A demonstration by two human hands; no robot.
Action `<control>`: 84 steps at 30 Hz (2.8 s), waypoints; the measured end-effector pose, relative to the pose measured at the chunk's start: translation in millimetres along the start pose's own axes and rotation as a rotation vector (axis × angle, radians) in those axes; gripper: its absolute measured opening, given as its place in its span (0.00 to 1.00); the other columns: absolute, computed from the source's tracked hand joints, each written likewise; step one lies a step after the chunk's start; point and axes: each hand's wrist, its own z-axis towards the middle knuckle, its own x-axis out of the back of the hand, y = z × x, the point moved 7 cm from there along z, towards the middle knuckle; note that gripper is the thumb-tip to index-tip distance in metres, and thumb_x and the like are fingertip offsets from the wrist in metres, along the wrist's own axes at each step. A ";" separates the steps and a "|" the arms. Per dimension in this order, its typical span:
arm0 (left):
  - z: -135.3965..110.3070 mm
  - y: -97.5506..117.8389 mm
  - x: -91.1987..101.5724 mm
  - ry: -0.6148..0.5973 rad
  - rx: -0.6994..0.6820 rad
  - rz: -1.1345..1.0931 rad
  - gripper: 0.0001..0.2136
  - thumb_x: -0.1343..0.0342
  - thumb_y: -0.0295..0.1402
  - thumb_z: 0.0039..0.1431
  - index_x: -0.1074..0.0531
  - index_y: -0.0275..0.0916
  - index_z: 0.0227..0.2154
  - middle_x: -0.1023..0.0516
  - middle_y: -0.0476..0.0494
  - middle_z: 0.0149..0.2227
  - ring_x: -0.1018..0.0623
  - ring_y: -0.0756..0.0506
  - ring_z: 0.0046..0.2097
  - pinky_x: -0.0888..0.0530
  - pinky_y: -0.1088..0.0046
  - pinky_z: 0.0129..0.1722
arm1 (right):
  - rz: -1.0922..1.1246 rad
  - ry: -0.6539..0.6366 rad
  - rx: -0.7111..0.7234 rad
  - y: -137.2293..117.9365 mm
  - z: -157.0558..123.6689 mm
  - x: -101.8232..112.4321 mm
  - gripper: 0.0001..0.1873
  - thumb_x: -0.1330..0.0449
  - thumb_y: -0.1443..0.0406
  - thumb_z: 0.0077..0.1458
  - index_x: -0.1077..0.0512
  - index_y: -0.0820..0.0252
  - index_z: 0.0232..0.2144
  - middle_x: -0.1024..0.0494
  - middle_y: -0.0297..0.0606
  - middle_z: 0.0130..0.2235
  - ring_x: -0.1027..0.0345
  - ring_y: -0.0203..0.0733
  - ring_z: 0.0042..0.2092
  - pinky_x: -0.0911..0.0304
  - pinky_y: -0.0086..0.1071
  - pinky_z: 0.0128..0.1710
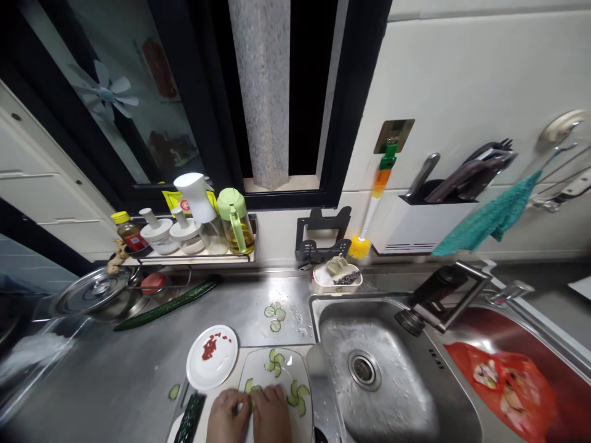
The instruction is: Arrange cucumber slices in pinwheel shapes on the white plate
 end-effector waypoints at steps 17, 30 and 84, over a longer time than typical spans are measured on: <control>-2.9 -1.2 0.9 -0.002 -0.110 0.012 0.07 0.44 0.33 0.53 0.23 0.43 0.24 0.22 0.47 0.26 0.22 0.48 0.29 0.27 0.74 0.31 | 0.060 0.053 -0.018 4.0 -0.3 -0.6 0.19 0.51 0.74 0.50 0.26 0.56 0.40 0.25 0.40 0.38 0.37 0.48 0.43 0.47 0.39 0.48; -0.1 0.2 19.6 0.035 0.032 -0.138 0.11 0.46 0.40 0.55 0.22 0.43 0.23 0.21 0.44 0.27 0.23 0.46 0.32 0.27 0.72 0.35 | 0.032 0.109 0.045 8.9 -6.2 2.9 0.18 0.50 0.74 0.50 0.26 0.56 0.39 0.25 0.39 0.36 0.36 0.46 0.42 0.45 0.38 0.48; 67.4 69.6 23.7 -0.251 -0.078 -0.252 0.14 0.53 0.35 0.61 0.21 0.41 0.33 0.23 0.41 0.34 0.25 0.45 0.39 0.28 0.67 0.42 | -0.008 0.144 -0.102 39.0 -10.7 45.5 0.16 0.51 0.74 0.53 0.25 0.58 0.37 0.24 0.42 0.36 0.36 0.47 0.42 0.42 0.38 0.45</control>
